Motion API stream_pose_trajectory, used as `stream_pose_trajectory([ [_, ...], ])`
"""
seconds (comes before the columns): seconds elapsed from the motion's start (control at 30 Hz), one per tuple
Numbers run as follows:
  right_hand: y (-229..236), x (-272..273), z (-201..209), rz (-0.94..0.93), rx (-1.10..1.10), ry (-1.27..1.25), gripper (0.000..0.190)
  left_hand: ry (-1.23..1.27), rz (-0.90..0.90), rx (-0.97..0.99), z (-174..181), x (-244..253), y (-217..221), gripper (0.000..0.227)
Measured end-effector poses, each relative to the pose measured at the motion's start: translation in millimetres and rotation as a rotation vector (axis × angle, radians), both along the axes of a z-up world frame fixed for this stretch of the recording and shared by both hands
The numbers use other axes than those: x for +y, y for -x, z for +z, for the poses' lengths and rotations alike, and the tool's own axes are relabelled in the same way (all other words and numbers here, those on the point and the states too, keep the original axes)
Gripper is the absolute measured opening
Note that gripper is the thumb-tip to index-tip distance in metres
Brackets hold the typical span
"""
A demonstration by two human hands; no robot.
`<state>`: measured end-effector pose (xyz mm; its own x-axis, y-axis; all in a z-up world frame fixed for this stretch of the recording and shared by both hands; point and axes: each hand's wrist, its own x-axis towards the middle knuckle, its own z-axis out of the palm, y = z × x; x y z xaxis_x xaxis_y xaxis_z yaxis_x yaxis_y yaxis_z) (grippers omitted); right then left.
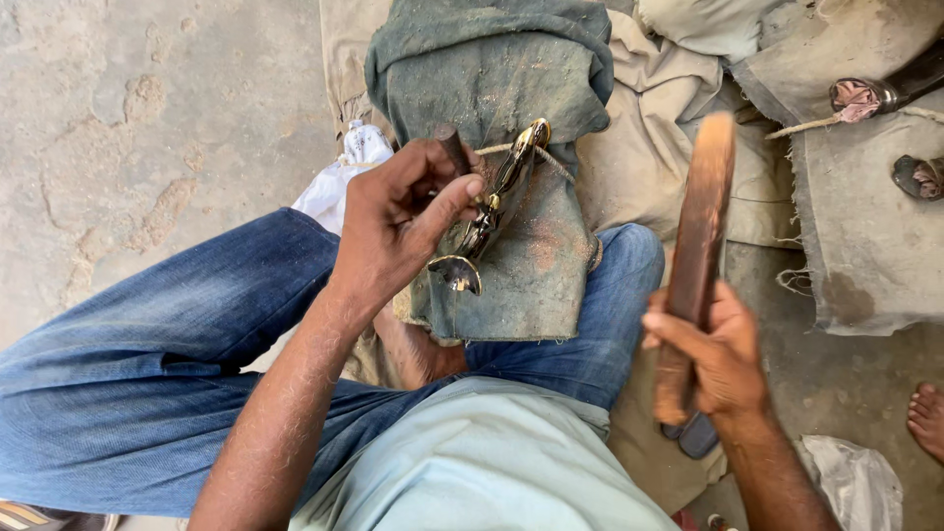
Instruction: The person sits on the floor and uses a wooden mallet to hammer a small brass-colored metal object secured on a cloth-covered block. They repeatedly strike the object, rotate it, and adjust its position while continuing to hammer.
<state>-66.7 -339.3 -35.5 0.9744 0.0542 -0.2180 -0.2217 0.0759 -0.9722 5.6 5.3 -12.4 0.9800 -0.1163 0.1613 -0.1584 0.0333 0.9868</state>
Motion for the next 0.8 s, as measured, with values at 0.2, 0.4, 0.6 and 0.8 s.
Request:
stream_pose_trajectory([
  [0.2, -13.2, 2.9, 61.8, 0.161, -0.270, -0.090, 0.049, -0.385, 0.073, -0.520, -8.7, 1.3, 5.4, 0.030],
  [0.4, -32.0, 23.2, 117.7, 0.271, -0.591, 1.076, 0.037, -0.232, 0.032, -0.423, -24.6, -5.0, 1.7, 0.036],
  [0.6, -38.0, 54.0, 169.8, 0.357, -0.794, 1.546, 0.031, -0.202, 0.084, -0.330, -38.0, -6.4, 1.2, 0.037],
  [0.8, -34.3, 70.2, 182.4, 0.366, -0.723, 1.661, 0.026, -0.331, 0.043, -0.487, -24.7, -2.9, 6.6, 0.039],
])
